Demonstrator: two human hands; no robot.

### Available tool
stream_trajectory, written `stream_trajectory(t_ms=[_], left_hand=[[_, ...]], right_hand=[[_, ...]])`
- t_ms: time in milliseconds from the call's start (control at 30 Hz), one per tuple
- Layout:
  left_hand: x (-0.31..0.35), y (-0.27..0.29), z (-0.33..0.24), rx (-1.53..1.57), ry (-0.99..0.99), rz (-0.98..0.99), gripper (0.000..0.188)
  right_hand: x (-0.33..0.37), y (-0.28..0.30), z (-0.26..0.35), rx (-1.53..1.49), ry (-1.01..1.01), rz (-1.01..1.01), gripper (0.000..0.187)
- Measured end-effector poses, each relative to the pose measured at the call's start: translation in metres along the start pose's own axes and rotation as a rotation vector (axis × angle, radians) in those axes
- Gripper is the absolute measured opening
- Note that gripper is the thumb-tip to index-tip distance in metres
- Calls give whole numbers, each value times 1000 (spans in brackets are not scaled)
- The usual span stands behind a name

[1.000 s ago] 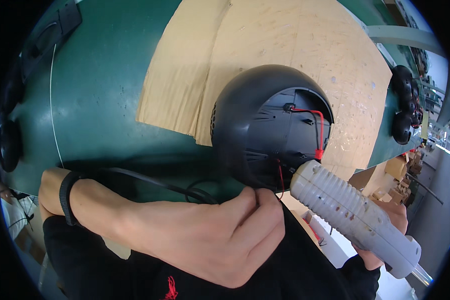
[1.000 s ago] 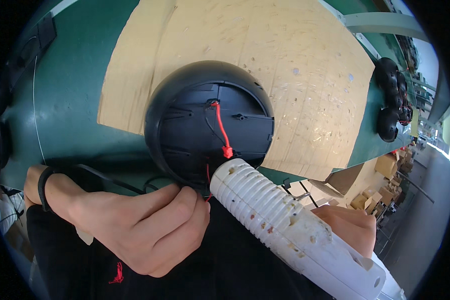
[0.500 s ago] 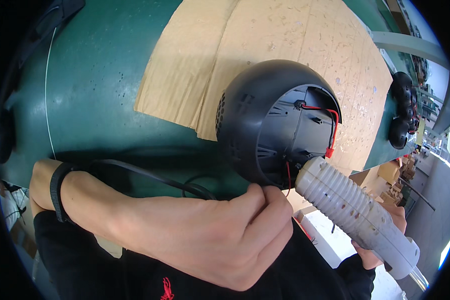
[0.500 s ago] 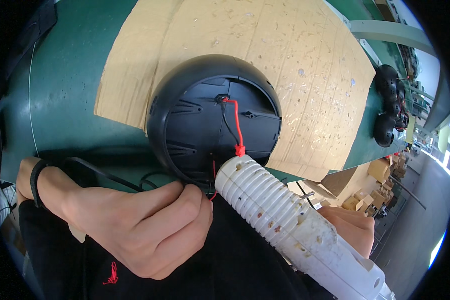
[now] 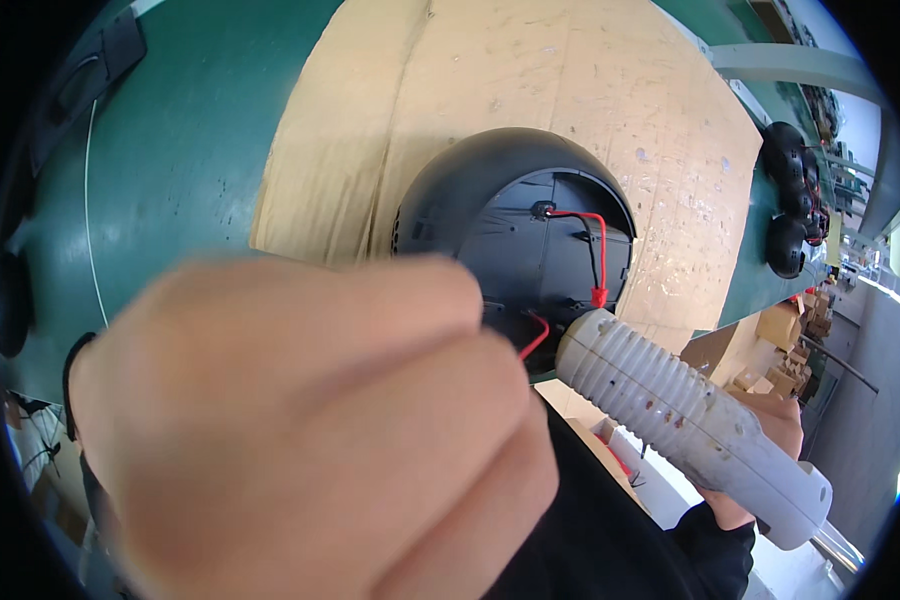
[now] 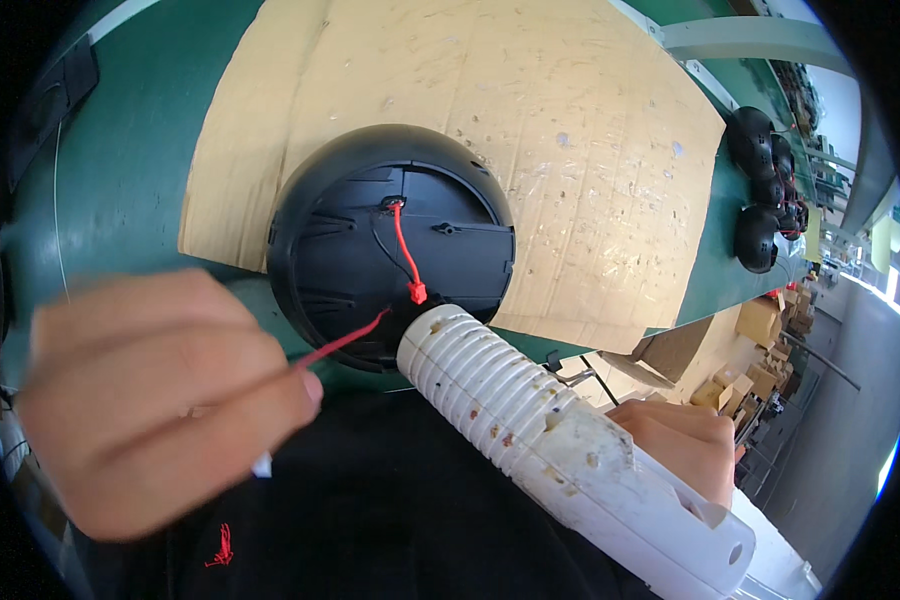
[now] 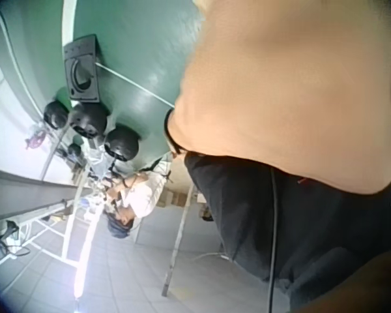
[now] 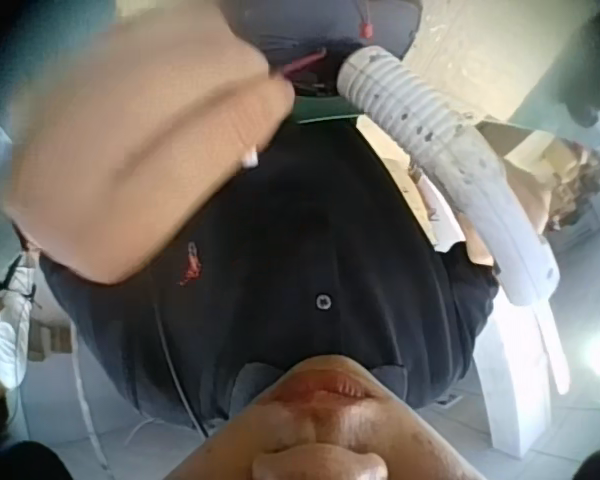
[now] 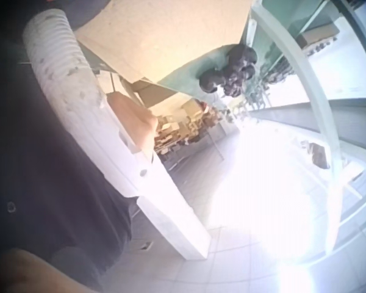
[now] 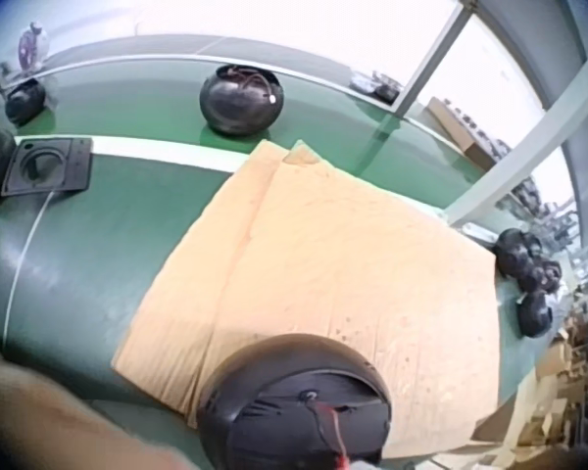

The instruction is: The recorder uses a hot glue gun to apply adhesive to the internal wiring and connectors of a spherical electronic component.

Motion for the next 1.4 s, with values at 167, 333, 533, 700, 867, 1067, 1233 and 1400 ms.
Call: stream_trajectory(t_ms=[167, 333, 533, 700, 867, 1067, 1233, 1400], left_hand=[[-15, 0, 31, 83, -89, 36, 24], [-17, 4, 36, 181, 24, 30, 23], [-19, -7, 46, 135, 17, 28, 17], [-16, 4, 41, 194, 114, 15, 15], [-2, -9, 50, 352, 114, -229, 13], [-23, -4, 56, 166, 143, -9, 10], [-14, -6, 57, 350, 227, -218, 10], [-18, -5, 65, 116, 229, -36, 10]], right_hand=[[-4, -4, -3, -54, -20, 130, 44], [-7, -5, -3, -113, 4, 265, 41], [3, -22, -16, -216, -78, 321, 36], [-7, -10, -7, -407, -66, 375, 27], [13, -17, -19, -268, -164, 233, 33], [22, -18, -23, -292, -102, 94, 38], [13, -17, -15, -318, -47, 68, 34], [0, -17, 1, -345, -10, 31, 28]])
Point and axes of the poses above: each hand's wrist, its own x-axis away from the middle knuckle, its own y-axis out of the back of the hand, z = x × y, the point moved 5 cm from there along -x, towards the middle knuckle, and after that the axes turned 11 degrees about y, right-handed, at the moved point
